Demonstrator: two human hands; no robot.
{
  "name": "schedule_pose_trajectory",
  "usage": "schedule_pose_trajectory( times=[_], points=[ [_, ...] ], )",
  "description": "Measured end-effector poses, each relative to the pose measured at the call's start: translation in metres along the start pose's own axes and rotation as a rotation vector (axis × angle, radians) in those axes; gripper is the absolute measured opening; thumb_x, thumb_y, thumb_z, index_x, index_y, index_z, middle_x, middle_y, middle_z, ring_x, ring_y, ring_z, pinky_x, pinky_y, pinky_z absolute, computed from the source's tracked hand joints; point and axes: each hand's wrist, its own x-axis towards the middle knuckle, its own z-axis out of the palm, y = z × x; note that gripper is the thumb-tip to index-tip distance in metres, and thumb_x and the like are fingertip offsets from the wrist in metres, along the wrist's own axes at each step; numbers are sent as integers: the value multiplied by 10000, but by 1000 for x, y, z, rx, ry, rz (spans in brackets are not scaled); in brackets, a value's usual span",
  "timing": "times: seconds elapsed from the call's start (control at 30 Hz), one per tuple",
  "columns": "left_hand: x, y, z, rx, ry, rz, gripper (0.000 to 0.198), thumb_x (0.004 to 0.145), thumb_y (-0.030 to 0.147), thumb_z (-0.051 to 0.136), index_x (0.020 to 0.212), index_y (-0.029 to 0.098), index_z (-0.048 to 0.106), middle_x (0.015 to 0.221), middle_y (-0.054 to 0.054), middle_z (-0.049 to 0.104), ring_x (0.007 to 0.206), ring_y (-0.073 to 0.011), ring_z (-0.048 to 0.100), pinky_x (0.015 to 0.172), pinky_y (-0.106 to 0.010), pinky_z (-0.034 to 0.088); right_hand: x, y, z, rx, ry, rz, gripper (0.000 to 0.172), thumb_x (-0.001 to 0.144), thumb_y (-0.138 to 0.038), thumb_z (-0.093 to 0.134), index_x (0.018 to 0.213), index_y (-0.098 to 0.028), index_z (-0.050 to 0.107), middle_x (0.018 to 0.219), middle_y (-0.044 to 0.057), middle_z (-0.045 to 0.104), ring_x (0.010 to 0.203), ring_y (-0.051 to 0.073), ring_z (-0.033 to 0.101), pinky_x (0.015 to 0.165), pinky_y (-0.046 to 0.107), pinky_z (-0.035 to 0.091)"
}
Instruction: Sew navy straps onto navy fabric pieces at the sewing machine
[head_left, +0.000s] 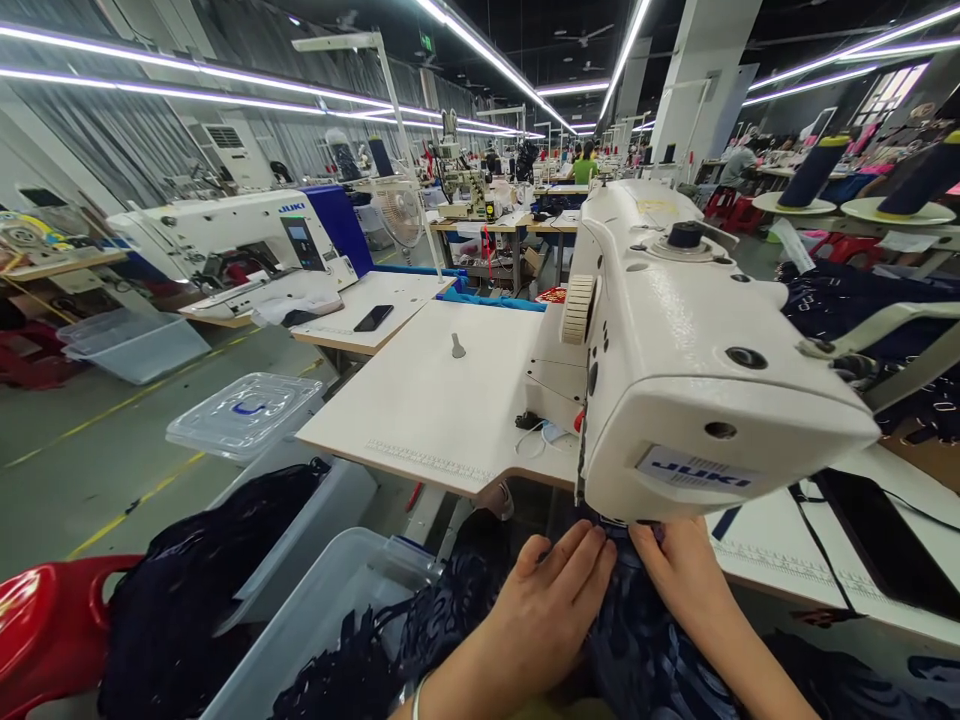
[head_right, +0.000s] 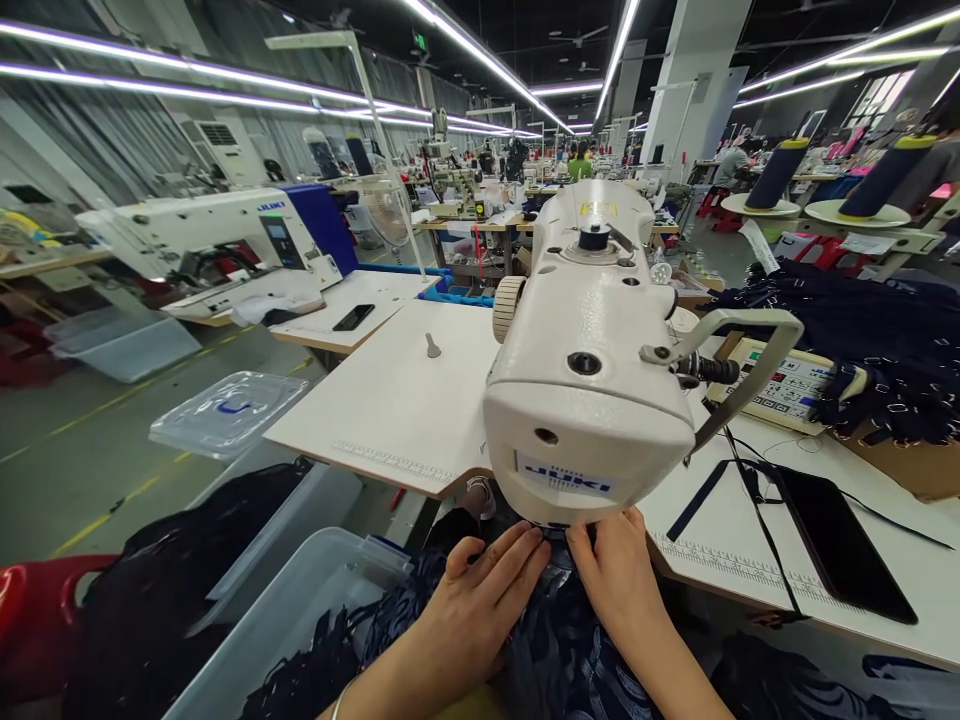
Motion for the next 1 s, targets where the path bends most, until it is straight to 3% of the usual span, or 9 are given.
schedule_pose_trajectory(
  times=[0.23,0.43,0.6,0.73,0.83,1.0],
  points=[
    [-2,3,8,9,85,-43,444,930,162,393,1340,120,558,1383,-80,547,1327,-224,385,989,-338,275,-6,14,-4,78,-52,136,310,978,-450,352,874,-237,550,859,60,658,899,242,626,814,360,481],
    [5,4,22,-84,265,-115,422,955,143,339,1249,152,641,1218,-74,662,1204,-216,482,922,-346,304,-4,72,-22,-203,-36,449,337,987,-429,300,986,-201,549,967,91,672,761,235,661,626,334,476],
    [9,5,18,-67,237,-131,423,964,108,319,1205,148,663,1203,-70,671,1172,-215,498,900,-354,309,1,118,-30,-403,-47,707,371,966,-453,391,1019,-118,541,1037,213,646,819,333,670,629,394,455],
    [6,6,17,-53,162,-126,413,975,118,337,1263,185,625,1254,-45,646,1201,-198,487,937,-339,298,7,135,-25,-410,-118,747,224,958,-357,469,988,-153,558,994,120,654,815,242,657,652,341,465],
    [6,7,18,-31,179,-117,411,972,115,347,1265,196,624,1248,-39,644,1198,-192,486,948,-338,300,6,141,-26,-376,-152,736,163,945,-312,508,945,-167,581,958,49,635,796,177,620,685,318,476],
    [12,10,18,7,227,-117,411,960,108,348,1230,204,643,1201,-38,652,1150,-193,508,938,-339,321,-14,143,-26,-329,-92,695,172,915,-258,446,970,-179,588,1091,133,580,891,228,628,678,313,445]
  ],
)
